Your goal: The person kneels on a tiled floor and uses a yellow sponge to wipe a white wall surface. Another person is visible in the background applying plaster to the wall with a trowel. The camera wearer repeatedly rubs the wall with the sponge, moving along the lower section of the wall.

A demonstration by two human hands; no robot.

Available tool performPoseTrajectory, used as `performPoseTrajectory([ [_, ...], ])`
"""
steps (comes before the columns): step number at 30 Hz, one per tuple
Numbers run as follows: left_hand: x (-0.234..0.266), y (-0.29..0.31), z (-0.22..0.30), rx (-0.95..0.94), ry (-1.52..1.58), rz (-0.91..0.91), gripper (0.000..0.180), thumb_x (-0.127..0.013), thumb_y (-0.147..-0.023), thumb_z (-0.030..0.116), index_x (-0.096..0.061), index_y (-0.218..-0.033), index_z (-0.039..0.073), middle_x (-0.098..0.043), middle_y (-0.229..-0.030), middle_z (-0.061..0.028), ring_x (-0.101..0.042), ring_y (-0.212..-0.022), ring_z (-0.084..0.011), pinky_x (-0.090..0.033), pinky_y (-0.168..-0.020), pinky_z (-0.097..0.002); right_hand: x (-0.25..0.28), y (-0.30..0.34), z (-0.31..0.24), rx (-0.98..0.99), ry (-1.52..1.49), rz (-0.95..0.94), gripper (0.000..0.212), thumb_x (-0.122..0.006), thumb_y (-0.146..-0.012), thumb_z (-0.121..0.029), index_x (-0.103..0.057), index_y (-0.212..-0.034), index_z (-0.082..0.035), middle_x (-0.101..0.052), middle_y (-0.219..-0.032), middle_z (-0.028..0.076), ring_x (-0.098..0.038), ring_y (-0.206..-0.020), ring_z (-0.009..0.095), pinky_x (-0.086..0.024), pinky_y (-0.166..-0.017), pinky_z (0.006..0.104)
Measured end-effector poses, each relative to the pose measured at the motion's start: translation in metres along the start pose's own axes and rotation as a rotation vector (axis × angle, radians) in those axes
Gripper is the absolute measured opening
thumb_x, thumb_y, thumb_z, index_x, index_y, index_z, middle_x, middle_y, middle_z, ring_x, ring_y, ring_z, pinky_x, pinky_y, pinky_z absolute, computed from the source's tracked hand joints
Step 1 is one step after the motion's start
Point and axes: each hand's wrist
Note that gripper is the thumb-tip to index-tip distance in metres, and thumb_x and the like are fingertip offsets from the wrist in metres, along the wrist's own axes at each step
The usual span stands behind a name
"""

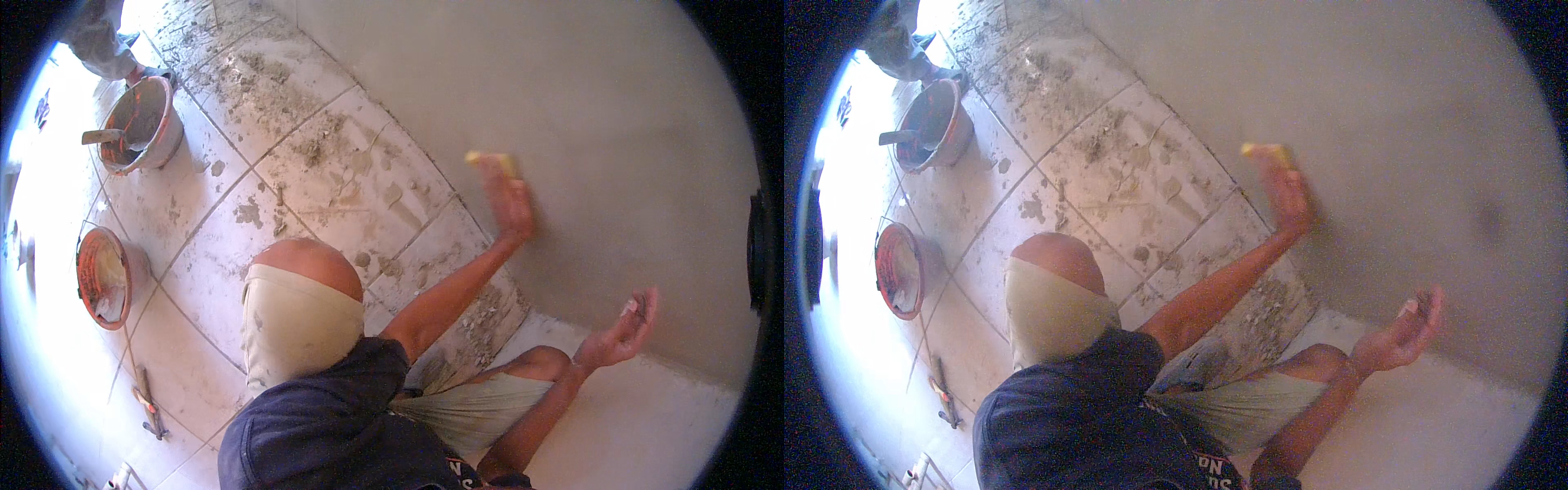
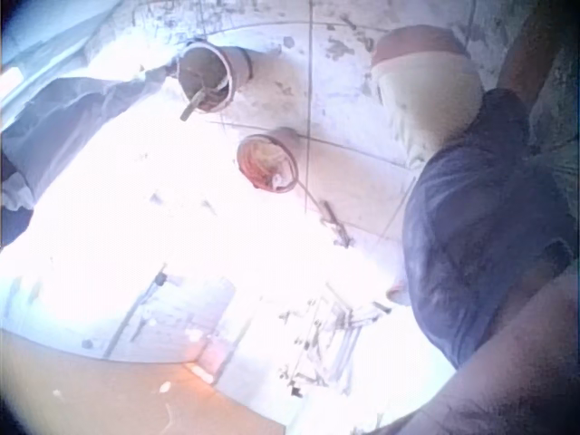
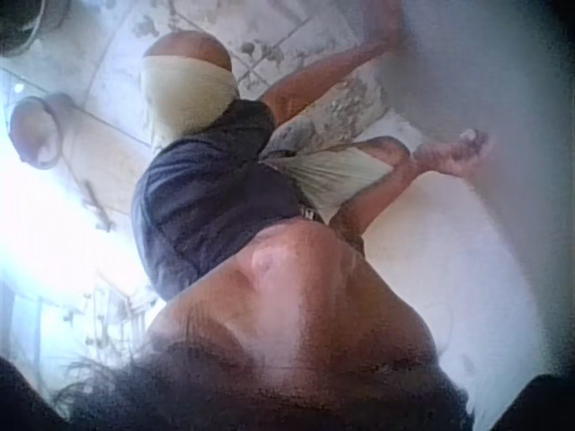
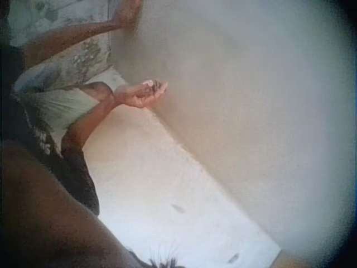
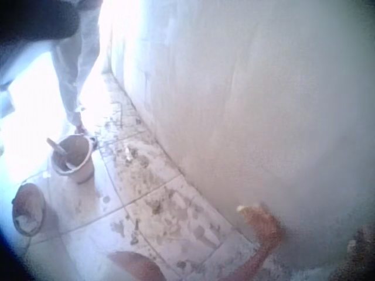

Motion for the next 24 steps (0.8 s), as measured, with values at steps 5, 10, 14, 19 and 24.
performPoseTrajectory([
  [5, -0.013, -0.013, -0.06, 0.479, -0.045, 0.083, 0.063, -0.028, -0.11, 0.033, -0.016, -0.158, -0.006, -0.007, -0.167, -0.0241, -0.005, -0.155, -0.0382, -0.006, -0.125, -0.0479, 0.007, 0.003, -0.001, 0.109, -0.049, 0.023, 0.034, -0.052, -0.102, -0.006, -0.058, -0.135, 0.003, -0.061, -0.136, 0.014, -0.061, -0.115, 0.023, -0.046, -0.1, 0.036],
  [10, -0.017, -0.012, -0.052, -0.195, -0.003, -0.099, 0.064, -0.028, -0.11, 0.036, -0.017, -0.159, -0.004, -0.01, -0.167, -0.0225, -0.006, -0.156, -0.0362, -0.003, -0.126, -0.045, 0.016, 0.002, 0.004, -0.022, -0.011, 0.04, 0.034, -0.052, -0.102, -0.006, -0.058, -0.135, 0.003, -0.061, -0.135, 0.014, -0.061, -0.115, 0.024, -0.046, -0.101, 0.0368],
  [14, -0.005, -0.019, -0.054, 0.211, 0.0, 0.037, 0.064, -0.028, -0.11, 0.035, -0.016, -0.158, -0.005, -0.007, -0.168, -0.0221, -0.003, -0.156, -0.0347, -0.002, -0.126, -0.0449, 0.015, 0.0, 0.011, -0.039, -0.066, -0.012, 0.035, -0.052, -0.103, -0.006, -0.057, -0.136, 0.002, -0.061, -0.134, 0.013, -0.06, -0.115, 0.023, -0.046, -0.101, 0.0369],
  [19, -0.003, -0.016, -0.066, 0.045, -0.043, -0.005, 0.063, -0.029, -0.11, 0.032, -0.015, -0.158, -0.006, -0.009, -0.167, -0.0239, -0.006, -0.155, -0.0391, -0.005, -0.125, -0.049, 0.011, -0.001, 0.012, -0.019, -0.056, 0.022, 0.036, -0.051, -0.102, -0.006, -0.057, -0.137, 0.002, -0.06, -0.134, 0.013, -0.059, -0.116, 0.023, -0.046, -0.101, 0.0376],
  [24, -0.001, -0.005, -0.068, -0.027, -0.139, -0.083, 0.058, -0.028, -0.11, 0.026, -0.017, -0.158, -0.005, -0.014, -0.166, -0.0253, -0.008, -0.154, -0.0407, -0.004, -0.125, -0.0497, 0.013, 0.0, 0.014, -0.058, -0.073, 0.009, 0.036, -0.051, -0.102, -0.005, -0.057, -0.137, 0.002, -0.06, -0.134, 0.014, -0.059, -0.116, 0.023, -0.046, -0.101, 0.0372],
])
Point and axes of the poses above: each hand's wrist, its own y-axis away from the middle knuckle, its own x-axis out of the back of the hand, z = x × y
